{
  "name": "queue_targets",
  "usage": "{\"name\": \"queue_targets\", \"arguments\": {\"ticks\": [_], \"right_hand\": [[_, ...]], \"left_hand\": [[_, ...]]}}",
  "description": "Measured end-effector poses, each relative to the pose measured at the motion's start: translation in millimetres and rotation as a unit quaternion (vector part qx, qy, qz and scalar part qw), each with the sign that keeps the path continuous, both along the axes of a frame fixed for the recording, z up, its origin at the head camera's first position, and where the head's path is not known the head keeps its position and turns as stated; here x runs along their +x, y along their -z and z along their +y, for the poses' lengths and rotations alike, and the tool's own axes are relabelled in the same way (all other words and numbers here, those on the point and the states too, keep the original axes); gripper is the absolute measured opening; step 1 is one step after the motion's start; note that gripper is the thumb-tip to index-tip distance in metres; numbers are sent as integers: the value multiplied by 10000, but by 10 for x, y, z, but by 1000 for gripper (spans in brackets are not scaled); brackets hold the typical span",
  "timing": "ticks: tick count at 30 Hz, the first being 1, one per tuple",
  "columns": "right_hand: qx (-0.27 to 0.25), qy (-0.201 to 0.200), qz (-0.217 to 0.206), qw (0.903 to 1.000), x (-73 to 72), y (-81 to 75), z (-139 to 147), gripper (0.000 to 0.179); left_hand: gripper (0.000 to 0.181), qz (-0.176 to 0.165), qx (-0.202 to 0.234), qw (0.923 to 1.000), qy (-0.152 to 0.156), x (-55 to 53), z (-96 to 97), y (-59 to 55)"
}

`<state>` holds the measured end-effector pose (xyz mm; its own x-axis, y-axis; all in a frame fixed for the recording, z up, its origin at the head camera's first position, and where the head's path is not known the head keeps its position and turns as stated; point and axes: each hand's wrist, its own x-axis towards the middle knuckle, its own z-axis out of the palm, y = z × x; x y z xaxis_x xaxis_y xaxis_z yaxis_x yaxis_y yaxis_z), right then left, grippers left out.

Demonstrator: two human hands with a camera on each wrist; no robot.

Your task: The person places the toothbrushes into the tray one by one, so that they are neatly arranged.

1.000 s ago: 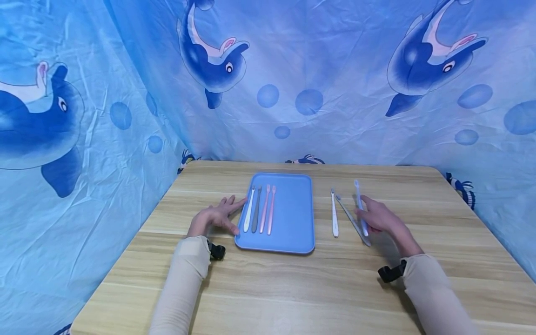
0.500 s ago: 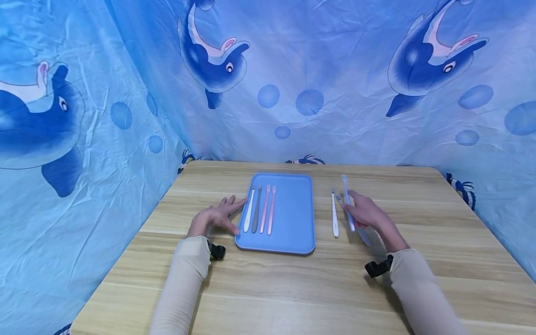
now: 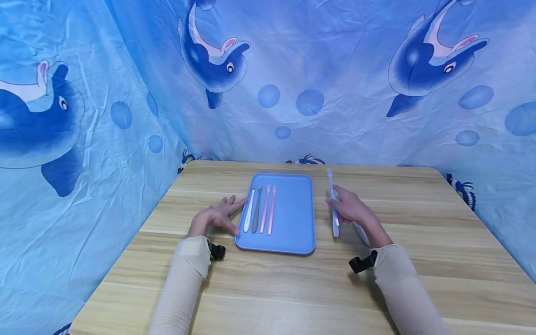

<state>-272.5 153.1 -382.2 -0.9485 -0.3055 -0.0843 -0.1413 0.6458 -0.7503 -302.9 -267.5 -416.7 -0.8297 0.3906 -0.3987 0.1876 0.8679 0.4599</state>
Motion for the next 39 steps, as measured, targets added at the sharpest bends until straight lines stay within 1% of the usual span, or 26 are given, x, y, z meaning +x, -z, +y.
{"name": "queue_targets", "arguments": {"ticks": [2,8,11,13,15,17,20,22,25,29,31,36,39], "right_hand": [[-47,-9,-43,10000,-3,-9,-50,57],[-47,-44,-156,9999,-35,4,-153,66],[-72,8,-236,9997,-47,18,-191,64],[-112,15,-238,9997,-53,22,-220,58],[-170,16,-232,9996,-58,22,-254,56],[-222,-12,-218,9995,-64,16,-296,56],[-279,-17,-193,9994,-70,10,-373,63],[-242,-19,-177,9995,-73,7,-427,64],[-216,-5,-184,9996,-71,1,-510,62],[-284,22,-292,9992,-71,-7,-612,54],[-329,46,-379,9987,-73,-11,-657,56],[-378,141,-500,9979,-69,-14,-772,66],[-402,151,-491,9979,-59,-11,-844,66]], "left_hand": [[130,-20,13,10000,-9,-5,1,5],[130,-41,-2,10000,-1,-2,-3,1],[131,-50,-9,10000,-7,-4,-1,-2],[131,-54,-8,10000,-2,-7,-4,-4],[131,-64,11,10000,-10,-9,-4,-6],[130,-69,37,10000,-6,-11,-8,-5],[130,-80,32,10000,10,-14,-12,2],[130,-73,26,10000,34,-16,-13,8],[130,-55,18,10000,47,-10,-11,8],[129,-45,-12,10000,19,1,0,-7],[129,-43,-22,10000,6,4,7,-15],[128,-32,-55,10000,-16,-7,4,-7],[128,-45,-48,10000,-22,-14,0,4]]}}
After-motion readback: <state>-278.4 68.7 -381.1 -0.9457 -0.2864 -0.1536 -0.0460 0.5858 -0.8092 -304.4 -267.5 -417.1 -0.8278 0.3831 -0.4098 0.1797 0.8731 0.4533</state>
